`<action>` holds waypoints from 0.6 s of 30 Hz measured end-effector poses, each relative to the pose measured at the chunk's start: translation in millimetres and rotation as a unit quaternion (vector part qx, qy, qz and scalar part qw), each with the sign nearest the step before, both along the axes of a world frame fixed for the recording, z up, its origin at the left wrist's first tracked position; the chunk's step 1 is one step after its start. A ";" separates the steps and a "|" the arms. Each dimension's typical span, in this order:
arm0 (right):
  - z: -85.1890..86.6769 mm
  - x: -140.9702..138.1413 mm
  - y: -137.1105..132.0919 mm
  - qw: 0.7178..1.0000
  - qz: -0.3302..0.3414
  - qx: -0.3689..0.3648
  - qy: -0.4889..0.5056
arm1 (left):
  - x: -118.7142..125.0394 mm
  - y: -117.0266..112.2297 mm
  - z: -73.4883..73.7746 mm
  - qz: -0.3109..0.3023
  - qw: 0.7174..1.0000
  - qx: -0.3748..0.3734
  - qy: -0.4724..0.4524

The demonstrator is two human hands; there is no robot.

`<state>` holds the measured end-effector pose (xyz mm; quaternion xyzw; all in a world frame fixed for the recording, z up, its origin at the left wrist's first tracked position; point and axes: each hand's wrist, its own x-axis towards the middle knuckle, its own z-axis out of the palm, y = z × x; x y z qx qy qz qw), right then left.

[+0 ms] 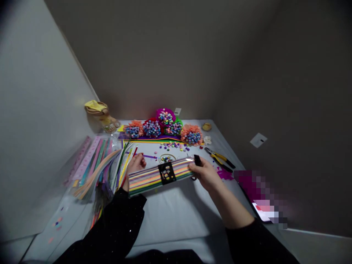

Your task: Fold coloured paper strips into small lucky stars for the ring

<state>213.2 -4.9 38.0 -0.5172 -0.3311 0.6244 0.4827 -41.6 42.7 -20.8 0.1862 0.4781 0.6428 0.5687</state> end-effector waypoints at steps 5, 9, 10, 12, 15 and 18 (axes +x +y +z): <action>-11.3 38.6 -24.3 0.998 -0.056 -0.014 0.010 | -8.9 1.5 12.2 0.047 0.995 0.017 -0.081; -9.9 66.9 -47.3 0.987 -0.161 -0.010 0.004 | -8.2 -0.1 13.9 0.046 0.993 0.015 -0.110; -8.5 74.2 -55.2 0.978 -0.210 0.010 0.002 | -7.4 -0.2 13.2 0.046 0.993 0.014 -0.112; -7.0 89.2 -74.9 0.943 -0.329 0.059 -0.002 | -5.6 0.2 11.7 0.047 0.993 0.014 -0.111; -13.3 109.2 -113.6 0.900 -0.436 0.012 -0.012 | -2.5 1.2 10.4 0.057 0.995 0.016 -0.080; -30.1 123.2 -153.6 0.873 -0.487 -0.005 -0.017 | 1.0 1.7 10.9 0.061 0.996 0.003 -0.062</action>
